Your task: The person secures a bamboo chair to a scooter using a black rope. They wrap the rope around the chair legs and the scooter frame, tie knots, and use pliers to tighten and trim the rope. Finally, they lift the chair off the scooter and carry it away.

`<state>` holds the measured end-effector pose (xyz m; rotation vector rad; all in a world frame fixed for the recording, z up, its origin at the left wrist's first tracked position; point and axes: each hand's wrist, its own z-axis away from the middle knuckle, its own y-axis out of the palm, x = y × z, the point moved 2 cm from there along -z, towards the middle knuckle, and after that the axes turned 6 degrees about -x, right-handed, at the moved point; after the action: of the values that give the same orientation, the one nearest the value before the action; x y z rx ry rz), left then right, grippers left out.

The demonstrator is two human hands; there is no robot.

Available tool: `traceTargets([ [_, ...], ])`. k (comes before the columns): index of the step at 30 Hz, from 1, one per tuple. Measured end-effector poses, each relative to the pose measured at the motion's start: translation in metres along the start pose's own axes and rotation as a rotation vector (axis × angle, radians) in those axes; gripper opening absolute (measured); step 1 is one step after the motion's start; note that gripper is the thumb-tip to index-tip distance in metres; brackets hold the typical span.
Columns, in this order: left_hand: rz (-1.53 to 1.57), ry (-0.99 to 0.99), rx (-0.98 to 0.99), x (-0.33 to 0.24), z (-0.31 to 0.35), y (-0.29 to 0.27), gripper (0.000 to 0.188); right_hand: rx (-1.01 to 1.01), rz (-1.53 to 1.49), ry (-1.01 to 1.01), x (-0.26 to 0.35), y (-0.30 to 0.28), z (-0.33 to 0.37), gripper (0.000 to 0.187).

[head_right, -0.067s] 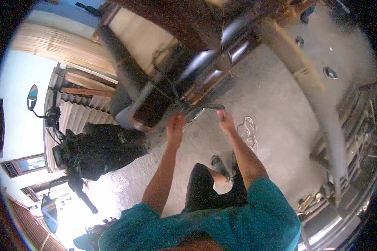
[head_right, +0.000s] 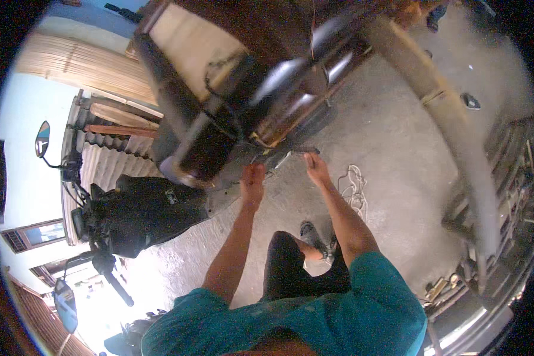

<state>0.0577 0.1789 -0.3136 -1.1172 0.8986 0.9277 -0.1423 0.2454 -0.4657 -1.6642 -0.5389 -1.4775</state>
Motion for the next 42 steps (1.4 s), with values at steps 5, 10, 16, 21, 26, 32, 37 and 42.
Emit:
traceTargets([
  [5, -0.282, 0.169, -0.059, 0.063, -0.007, 0.043, 0.027, 0.054, -0.084, 0.1, -0.07, 0.084, -0.036, 0.032],
  [10, -0.391, 0.41, -0.235, 0.129, -0.009, 0.048, 0.026, 0.023, -0.279, -0.046, -0.085, 0.115, -0.032, 0.022],
  [16, 0.131, 0.698, -0.24, 0.081, -0.018, 0.064, 0.031, -0.058, -0.378, -0.065, -0.093, 0.086, -0.028, 0.027],
  [21, 0.364, 0.892, -0.027, -0.012, 0.021, 0.09, 0.05, 0.365, -0.139, -0.039, -0.094, 0.043, 0.031, 0.027],
  [26, 0.538, 0.84, 0.018, -0.052, 0.067, 0.086, 0.043, 0.5, 0.014, -0.05, -0.011, -0.049, 0.022, 0.033],
  [32, 0.244, 1.147, 0.021, -0.075, 0.102, 0.113, 0.04, 0.604, -0.732, -0.321, 0.225, -0.135, 0.013, 0.059],
  [37, 0.281, 1.004, 0.257, -0.108, 0.108, 0.11, 0.038, 0.704, -0.29, -0.533, 0.354, -0.156, 0.033, 0.03],
  [42, 0.053, 1.685, -0.439, -0.189, 0.102, 0.002, 0.038, 0.203, -0.208, -0.868, 0.42, -0.219, 0.037, 0.02],
])
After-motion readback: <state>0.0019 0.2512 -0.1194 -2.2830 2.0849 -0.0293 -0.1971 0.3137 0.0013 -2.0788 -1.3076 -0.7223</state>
